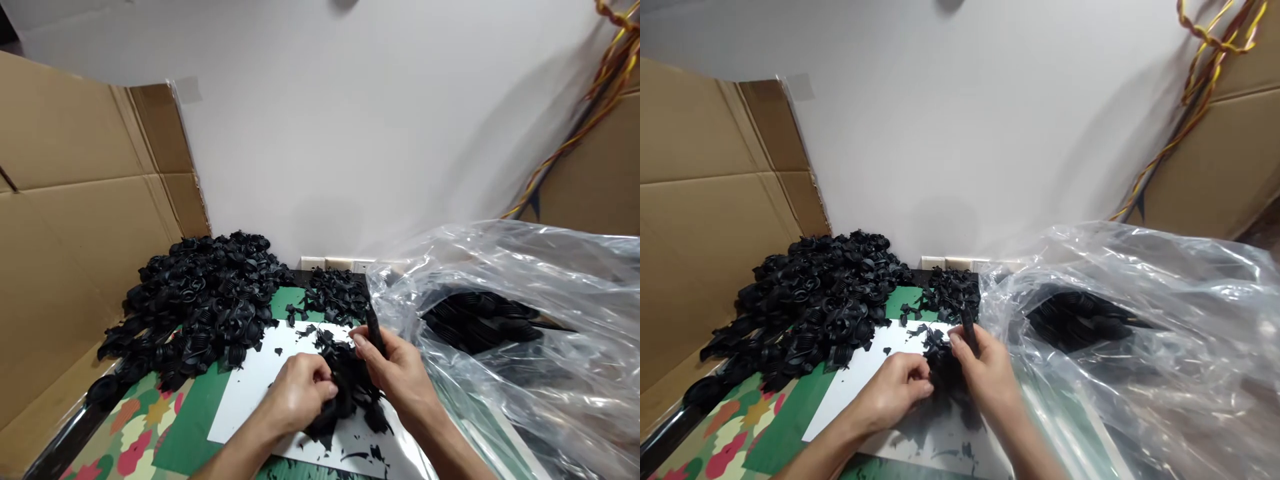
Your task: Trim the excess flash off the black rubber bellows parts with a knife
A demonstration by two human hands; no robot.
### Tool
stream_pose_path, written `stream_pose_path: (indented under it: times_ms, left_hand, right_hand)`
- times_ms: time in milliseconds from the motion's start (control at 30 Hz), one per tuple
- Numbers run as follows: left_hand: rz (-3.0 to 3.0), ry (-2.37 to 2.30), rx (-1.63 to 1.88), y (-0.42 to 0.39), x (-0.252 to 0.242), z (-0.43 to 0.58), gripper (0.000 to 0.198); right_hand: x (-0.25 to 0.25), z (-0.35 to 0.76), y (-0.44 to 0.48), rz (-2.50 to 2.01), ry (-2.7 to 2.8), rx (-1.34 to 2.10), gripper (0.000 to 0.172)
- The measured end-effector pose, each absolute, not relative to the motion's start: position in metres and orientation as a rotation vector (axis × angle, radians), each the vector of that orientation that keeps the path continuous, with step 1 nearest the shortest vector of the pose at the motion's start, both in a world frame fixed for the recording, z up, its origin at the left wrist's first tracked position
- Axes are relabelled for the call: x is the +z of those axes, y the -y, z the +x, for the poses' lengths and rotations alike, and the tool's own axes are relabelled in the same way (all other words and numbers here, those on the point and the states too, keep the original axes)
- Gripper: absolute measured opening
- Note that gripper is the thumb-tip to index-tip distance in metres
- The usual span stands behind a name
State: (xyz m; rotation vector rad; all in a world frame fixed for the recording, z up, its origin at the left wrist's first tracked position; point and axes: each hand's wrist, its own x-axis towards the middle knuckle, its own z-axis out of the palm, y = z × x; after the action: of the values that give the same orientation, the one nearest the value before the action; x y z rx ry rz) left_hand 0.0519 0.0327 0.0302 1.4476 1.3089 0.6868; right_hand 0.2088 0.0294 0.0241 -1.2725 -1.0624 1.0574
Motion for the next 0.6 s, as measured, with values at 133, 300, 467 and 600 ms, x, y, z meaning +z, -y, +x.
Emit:
stream_pose_path:
  times_ms: [133, 300, 467, 600]
  left_hand:
    - [1.153, -1.299, 0.71, -0.044, 0.027, 0.04, 0.014]
    - [0.973, -1.248, 0.801, -0.047, 0.024, 0.033, 0.008]
    - [0.987, -1.187, 0.888, -0.043, 0.023, 0.036, 0.016]
    - [1.09, -1.147, 0.95, -0.041, 0.029, 0.035, 0.016]
  right_hand:
    - [0.031, 0.205, -0.024, -1.274, 1.193, 1.016, 0.03]
    - [0.031, 0.199, -0.021, -1.24, 1.353, 0.993, 0.021]
    - [0.028, 0.187, -0.02, -1.101, 1.448, 0.856, 0.014]
    - [0.025, 0.181, -0.019, -1.095, 1.503, 0.834, 0.008]
